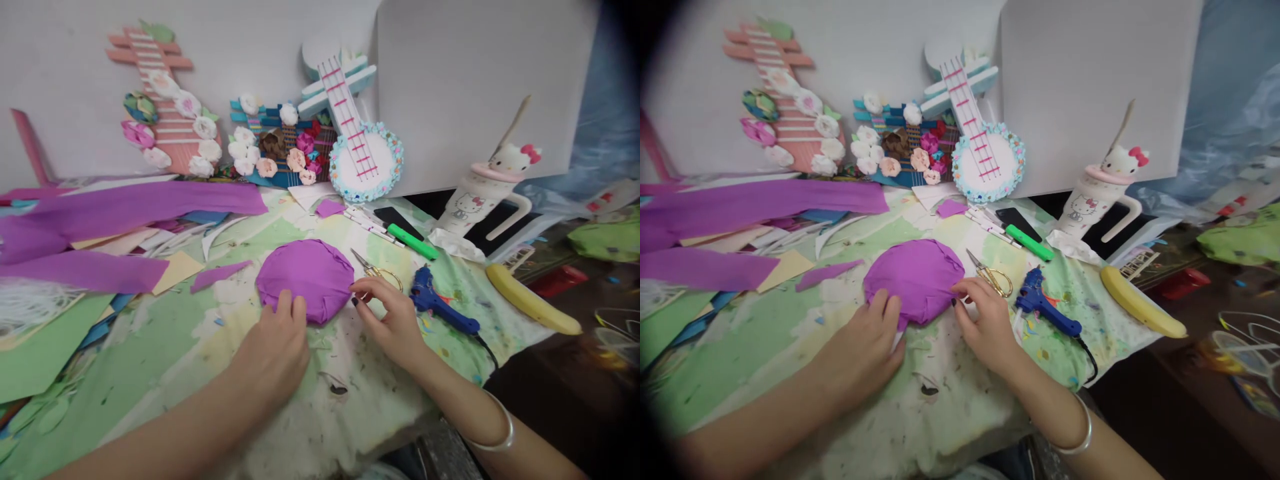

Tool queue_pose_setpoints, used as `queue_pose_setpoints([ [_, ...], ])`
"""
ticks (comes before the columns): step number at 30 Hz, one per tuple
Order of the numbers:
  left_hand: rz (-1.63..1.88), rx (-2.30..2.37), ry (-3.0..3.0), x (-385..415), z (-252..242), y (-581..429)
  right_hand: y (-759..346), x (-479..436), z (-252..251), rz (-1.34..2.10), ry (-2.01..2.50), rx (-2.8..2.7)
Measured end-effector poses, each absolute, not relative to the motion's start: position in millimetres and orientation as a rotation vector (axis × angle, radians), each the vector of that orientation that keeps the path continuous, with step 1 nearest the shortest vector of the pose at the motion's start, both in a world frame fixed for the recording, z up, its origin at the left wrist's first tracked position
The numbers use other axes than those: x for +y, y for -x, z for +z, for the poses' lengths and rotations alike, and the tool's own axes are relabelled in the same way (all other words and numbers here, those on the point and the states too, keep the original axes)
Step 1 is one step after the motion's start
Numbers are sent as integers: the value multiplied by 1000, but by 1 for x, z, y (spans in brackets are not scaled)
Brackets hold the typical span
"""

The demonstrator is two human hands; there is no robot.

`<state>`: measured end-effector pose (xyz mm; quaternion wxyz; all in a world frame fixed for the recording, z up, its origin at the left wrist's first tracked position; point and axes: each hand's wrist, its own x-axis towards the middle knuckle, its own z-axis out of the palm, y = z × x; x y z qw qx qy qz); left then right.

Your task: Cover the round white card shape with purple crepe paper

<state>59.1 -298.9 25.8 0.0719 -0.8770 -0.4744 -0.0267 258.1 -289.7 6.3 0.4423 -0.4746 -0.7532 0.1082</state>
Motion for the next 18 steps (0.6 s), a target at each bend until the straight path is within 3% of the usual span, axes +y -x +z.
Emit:
queue_pose_setpoints([
  [6, -565, -1636, 2593, -286, 61, -32, -254, -287, 18, -29, 999, -2115],
  [11, -635, -1890, 2742, -280, 119, -15, -232, -268, 49, -294, 824, -2153],
  [18, -1564, -1934, 2693, -258, 164, 16, -212, -243, 97, 268, 907, -1799],
])
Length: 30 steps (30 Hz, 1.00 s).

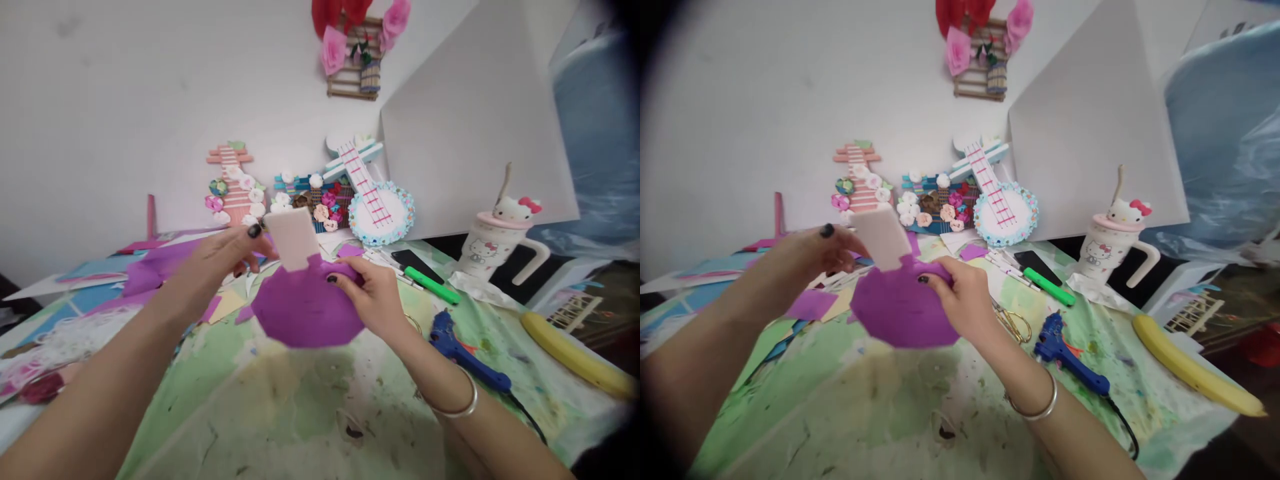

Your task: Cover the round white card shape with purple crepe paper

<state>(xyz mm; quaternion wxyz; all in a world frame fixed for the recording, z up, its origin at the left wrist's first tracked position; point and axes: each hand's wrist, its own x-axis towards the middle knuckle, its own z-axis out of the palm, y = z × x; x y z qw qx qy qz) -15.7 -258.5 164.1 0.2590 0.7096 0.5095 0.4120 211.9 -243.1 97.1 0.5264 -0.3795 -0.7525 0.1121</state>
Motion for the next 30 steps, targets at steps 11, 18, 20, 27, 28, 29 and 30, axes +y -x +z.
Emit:
queue_pose_setpoints([
  [11, 914, 1105, -1524, -256, 99, 8, -212, -234, 72, 1221, 913, -1584],
  [18, 948, 1022, -1203, -249, 74, 15, -208, -231, 63, 1440, 938, -1478],
  [20, 967, 1012, -1142, -249, 69, 16, -206, -231, 61, 1508, 929, -1445],
  [27, 926, 1008, -1105, -253, 67, 14, -206, -230, 58, 1683, 868, -1505],
  [28, 927, 1014, -1100, -253, 68, 13, -206, -230, 58, 1688, 862, -1505],
  [29, 937, 1026, -1092, -253, 68, 13, -207, -230, 57, 1695, 862, -1489],
  [30, 952, 1042, -1084, -253, 69, 14, -206, -229, 57, 1699, 870, -1460],
])
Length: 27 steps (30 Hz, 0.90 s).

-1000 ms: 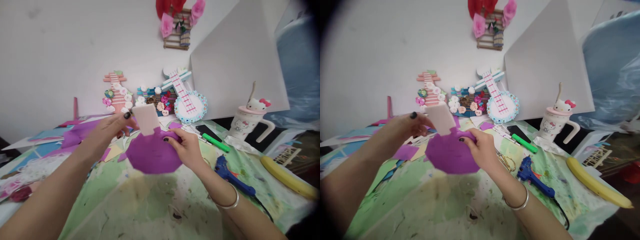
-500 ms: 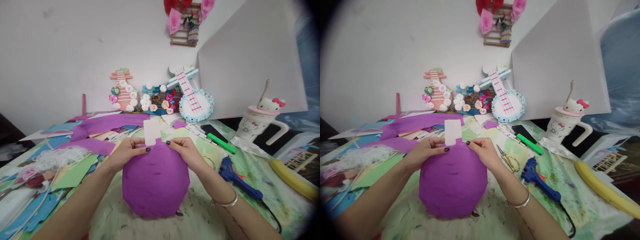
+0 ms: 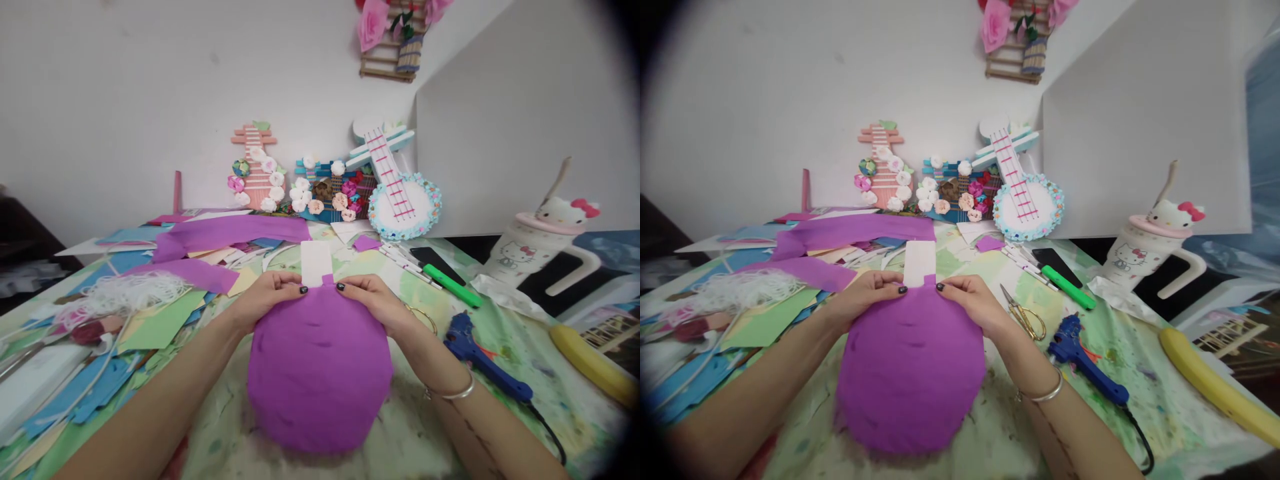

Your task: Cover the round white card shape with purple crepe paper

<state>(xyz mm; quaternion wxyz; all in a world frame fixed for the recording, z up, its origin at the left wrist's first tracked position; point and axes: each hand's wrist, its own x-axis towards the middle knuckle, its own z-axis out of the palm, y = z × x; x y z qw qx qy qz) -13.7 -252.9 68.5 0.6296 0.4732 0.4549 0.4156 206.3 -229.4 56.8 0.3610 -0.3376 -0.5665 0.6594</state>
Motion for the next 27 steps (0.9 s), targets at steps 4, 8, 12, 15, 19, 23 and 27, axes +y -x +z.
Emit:
queue_pose_setpoints([
  [4, 912, 984, -1027, -252, 66, 18, -204, -229, 54, 1712, 903, -1321],
  [8, 767, 864, -971, -251, 56, 24, -202, -226, 49, 1722, 887, -1284],
  [12, 748, 839, -956, -249, 48, 25, -202, -222, 43, 1635, 953, -1227],
  [15, 772, 820, -961, -249, 49, 23, -202, -221, 42, 1570, 986, -1174],
  [19, 781, 818, -977, -251, 52, 20, -202, -223, 44, 1645, 913, -1271],
  [23, 755, 812, -1006, -251, 53, 19, -202, -223, 45, 1606, 909, -1420],
  [27, 793, 842, -1020, -249, 53, 22, -204, -222, 44, 1644, 896, -1371],
])
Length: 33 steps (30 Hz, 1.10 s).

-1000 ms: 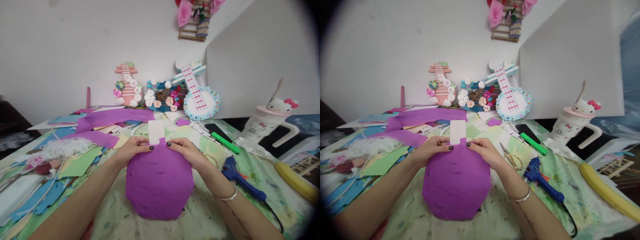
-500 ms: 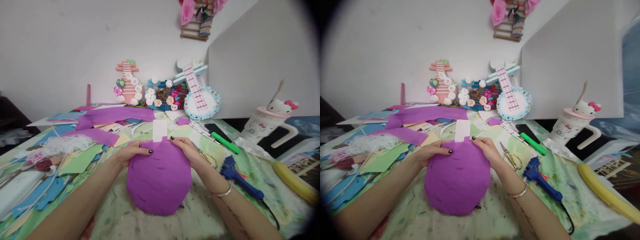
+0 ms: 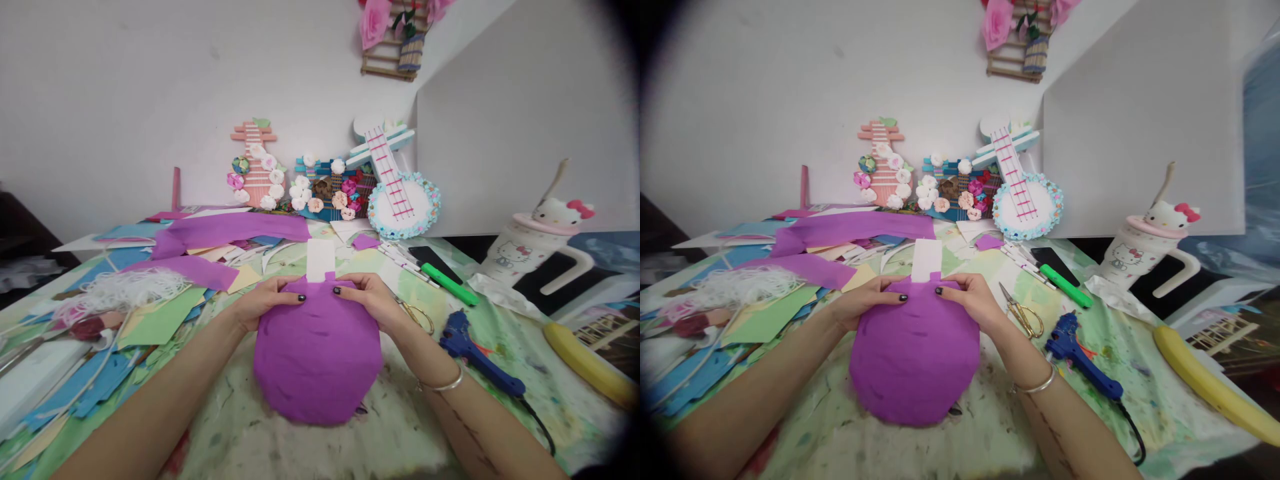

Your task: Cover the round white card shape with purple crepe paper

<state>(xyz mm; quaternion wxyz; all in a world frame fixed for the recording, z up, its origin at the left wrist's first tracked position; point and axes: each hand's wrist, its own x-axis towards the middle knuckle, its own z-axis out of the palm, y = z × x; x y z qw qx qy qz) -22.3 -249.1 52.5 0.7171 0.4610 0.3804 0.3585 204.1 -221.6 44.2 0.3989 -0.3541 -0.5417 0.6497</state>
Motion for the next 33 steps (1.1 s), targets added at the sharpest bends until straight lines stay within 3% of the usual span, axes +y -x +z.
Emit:
queue_pose_setpoints([
  [24, 913, 897, -1120, -257, 68, 28, -212, -232, 64, 1634, 664, -1297],
  [33, 1011, 995, -1426, -268, 83, 30, -217, -240, 71, 1460, 526, -1505],
])
